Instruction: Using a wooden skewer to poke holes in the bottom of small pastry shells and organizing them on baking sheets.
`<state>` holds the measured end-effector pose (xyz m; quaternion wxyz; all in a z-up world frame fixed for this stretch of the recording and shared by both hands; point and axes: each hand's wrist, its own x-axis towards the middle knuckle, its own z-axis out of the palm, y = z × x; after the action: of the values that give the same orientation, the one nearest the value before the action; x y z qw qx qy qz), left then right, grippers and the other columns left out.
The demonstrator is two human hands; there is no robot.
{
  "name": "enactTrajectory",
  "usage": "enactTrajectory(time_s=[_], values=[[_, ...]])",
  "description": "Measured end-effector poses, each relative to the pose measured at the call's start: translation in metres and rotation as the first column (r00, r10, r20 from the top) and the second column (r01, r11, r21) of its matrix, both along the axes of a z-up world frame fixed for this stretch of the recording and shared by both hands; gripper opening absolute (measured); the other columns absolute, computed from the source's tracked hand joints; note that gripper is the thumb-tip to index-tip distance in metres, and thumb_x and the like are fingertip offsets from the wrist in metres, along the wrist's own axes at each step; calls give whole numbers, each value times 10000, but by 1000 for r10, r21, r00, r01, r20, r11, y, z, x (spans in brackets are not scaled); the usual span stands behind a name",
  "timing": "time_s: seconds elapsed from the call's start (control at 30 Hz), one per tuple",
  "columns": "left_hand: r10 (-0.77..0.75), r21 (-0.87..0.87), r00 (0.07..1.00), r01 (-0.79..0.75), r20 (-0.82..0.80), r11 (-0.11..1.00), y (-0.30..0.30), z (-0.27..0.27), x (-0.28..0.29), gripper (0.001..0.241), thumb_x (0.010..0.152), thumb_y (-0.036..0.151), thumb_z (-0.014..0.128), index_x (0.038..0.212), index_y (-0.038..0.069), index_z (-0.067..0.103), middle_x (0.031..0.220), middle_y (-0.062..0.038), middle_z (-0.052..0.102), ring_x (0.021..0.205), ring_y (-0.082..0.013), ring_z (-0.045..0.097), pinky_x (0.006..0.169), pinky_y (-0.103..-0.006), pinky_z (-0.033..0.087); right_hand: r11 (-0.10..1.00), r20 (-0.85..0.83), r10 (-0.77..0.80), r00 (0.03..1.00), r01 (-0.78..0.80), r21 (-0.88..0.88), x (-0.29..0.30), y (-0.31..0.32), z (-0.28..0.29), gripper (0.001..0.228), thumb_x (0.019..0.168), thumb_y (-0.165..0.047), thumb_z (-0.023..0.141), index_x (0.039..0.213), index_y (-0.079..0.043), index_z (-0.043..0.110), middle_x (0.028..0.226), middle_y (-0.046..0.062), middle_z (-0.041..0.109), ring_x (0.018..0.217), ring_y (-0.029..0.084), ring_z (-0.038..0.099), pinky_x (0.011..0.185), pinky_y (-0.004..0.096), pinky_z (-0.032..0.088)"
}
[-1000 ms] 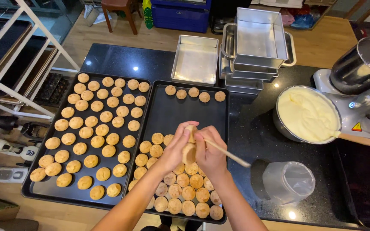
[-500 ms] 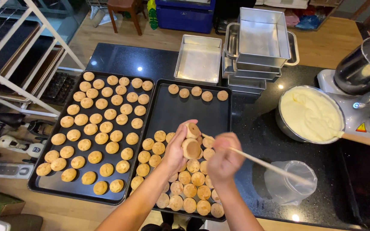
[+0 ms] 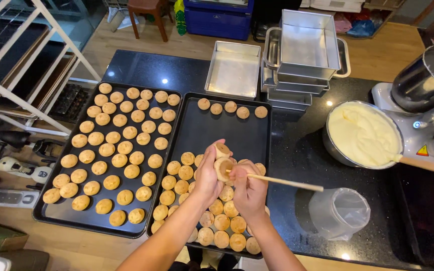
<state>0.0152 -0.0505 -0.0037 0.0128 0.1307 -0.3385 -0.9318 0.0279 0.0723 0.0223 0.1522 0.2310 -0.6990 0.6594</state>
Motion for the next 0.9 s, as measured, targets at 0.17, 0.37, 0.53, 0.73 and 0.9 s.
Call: enactTrajectory(time_s=[0.17, 0.37, 0.53, 0.73, 0.9], values=[[101, -299, 995, -94, 9, 950, 5, -21, -5, 441, 1120, 375, 293, 1410, 88, 461, 1106, -93, 589, 1004, -178, 596, 871, -315, 517, 974, -210, -55, 976, 99, 205, 0, -3, -3, 170, 1015, -80, 558, 890, 0, 640, 836, 105, 597, 737, 206, 617, 634, 321, 492], [86, -666, 991, -130, -99, 734, 8, -38, -11, 465, 1133, 412, 275, 1433, 90, 426, 1181, -94, 549, 1076, -156, 549, 976, -295, 456, 975, 135, -219, 966, 213, 58, -9, -11, -47, 272, 1119, -93, 476, 881, -4, 571, 824, 105, 549, 713, 222, 516, 630, 327, 413], [26, -433, 995, 17, 92, 901, -4, -36, -23, 478, 1070, 412, 273, 1404, 107, 427, 1093, -81, 546, 992, -175, 551, 896, -342, 475, 982, 374, -95, 923, 148, -114, -12, -14, -58, 262, 1078, -82, 487, 856, 0, 598, 786, 112, 572, 620, 197, 496, 542, 315, 395], [36, -790, 983, -164, -178, 591, -39, -108, -63, 428, 1136, 343, 330, 1419, 35, 421, 1204, -133, 550, 1139, -234, 547, 1029, -369, 445, 934, 4, -310, 951, 304, 187, -17, -20, -53, 241, 1024, -118, 532, 845, 3, 641, 776, 110, 612, 613, 195, 583, 574, 317, 440], [-90, -969, 977, -206, -195, -135, -119, -123, -101, 426, 1062, 233, 520, 1401, -1, 415, 1258, -252, 484, 1127, -415, 541, 973, -459, 468, 917, 16, -339, 941, 327, 231, -27, -21, -50, 315, 1067, -140, 509, 802, -9, 617, 775, 93, 618, 700, 201, 589, 650, 327, 470]])
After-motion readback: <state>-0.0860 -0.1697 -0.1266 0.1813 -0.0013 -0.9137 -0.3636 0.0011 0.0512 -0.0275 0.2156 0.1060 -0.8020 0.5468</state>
